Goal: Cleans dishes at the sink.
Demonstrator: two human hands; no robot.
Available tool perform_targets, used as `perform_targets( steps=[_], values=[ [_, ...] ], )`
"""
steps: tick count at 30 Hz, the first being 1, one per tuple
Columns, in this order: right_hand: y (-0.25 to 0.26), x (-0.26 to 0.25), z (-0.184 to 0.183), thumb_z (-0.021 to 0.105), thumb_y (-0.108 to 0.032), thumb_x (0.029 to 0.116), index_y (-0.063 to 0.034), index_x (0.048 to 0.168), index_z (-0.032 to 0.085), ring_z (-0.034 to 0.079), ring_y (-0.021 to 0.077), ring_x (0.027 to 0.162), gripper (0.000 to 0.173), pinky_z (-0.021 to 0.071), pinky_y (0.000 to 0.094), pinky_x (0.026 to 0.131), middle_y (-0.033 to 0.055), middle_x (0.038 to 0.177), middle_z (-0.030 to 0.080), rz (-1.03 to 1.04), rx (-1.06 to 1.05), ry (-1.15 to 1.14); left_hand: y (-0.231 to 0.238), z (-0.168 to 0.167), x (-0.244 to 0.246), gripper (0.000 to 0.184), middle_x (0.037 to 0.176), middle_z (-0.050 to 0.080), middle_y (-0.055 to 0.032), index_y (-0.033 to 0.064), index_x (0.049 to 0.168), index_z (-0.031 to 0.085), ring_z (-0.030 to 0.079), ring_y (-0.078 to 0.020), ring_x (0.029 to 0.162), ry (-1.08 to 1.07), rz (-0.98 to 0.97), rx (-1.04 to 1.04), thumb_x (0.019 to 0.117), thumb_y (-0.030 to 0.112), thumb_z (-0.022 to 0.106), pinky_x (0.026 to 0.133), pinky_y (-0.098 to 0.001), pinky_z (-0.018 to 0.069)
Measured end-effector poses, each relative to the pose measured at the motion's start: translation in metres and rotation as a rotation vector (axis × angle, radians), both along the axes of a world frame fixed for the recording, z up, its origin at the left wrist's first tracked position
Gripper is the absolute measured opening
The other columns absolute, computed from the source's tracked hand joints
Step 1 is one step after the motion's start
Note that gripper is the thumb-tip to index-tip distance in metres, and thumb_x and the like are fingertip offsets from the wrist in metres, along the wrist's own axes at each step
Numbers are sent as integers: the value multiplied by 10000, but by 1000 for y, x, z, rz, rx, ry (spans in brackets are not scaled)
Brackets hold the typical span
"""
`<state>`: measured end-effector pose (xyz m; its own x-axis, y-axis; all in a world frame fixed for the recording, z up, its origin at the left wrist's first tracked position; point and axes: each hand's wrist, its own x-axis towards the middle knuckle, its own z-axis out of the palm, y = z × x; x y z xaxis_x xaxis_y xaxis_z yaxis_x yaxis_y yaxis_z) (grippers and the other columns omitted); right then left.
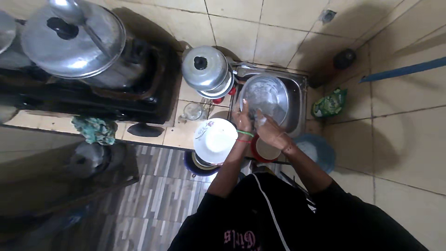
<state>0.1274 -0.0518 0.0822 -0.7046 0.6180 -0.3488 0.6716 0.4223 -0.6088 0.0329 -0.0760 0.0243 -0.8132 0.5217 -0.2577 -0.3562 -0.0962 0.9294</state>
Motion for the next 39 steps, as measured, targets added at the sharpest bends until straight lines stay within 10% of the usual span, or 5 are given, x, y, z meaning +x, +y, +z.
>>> perform_targets(
  steps=[10,18,27,35,39],
  values=[
    [65,40,-71,652,66,886,-12,1230,704,597,442,1225,357,510,562,1031,260,1382,570,256,234,217,-23,2,-28,330,1141,665,-126,-31,1322,579,644,-100,970,4,-61,-148,1094,175,459,892,-314,551],
    [84,14,-68,581,6,972,-13,1299,666,589,462,1227,338,523,558,994,258,1382,582,317,444,186,-21,4,-19,363,1254,636,-187,-42,1371,559,611,-163,1080,27,-323,-247,1091,167,463,976,-368,495],
    [59,-2,-77,605,8,955,28,1254,678,545,410,1322,309,443,525,1123,240,1416,573,256,239,347,-14,8,-15,392,1270,618,-177,-15,1414,517,600,-159,1084,-98,-306,-266,1102,207,433,969,-361,495],
    [58,23,-54,806,-227,883,-36,1220,694,670,284,1049,403,532,504,953,167,1134,703,454,-277,205,2,-7,-50,417,1363,560,-230,-20,1442,484,560,-254,1178,-95,-279,-422,1097,213,458,1020,-440,456],
    [80,9,-26,800,6,750,-48,1169,718,683,352,950,431,532,584,838,193,1025,715,474,-157,70,15,-10,-56,578,1561,371,-283,82,1630,177,434,-400,1391,79,-466,-472,1122,281,370,1113,-543,398]
  ],
)
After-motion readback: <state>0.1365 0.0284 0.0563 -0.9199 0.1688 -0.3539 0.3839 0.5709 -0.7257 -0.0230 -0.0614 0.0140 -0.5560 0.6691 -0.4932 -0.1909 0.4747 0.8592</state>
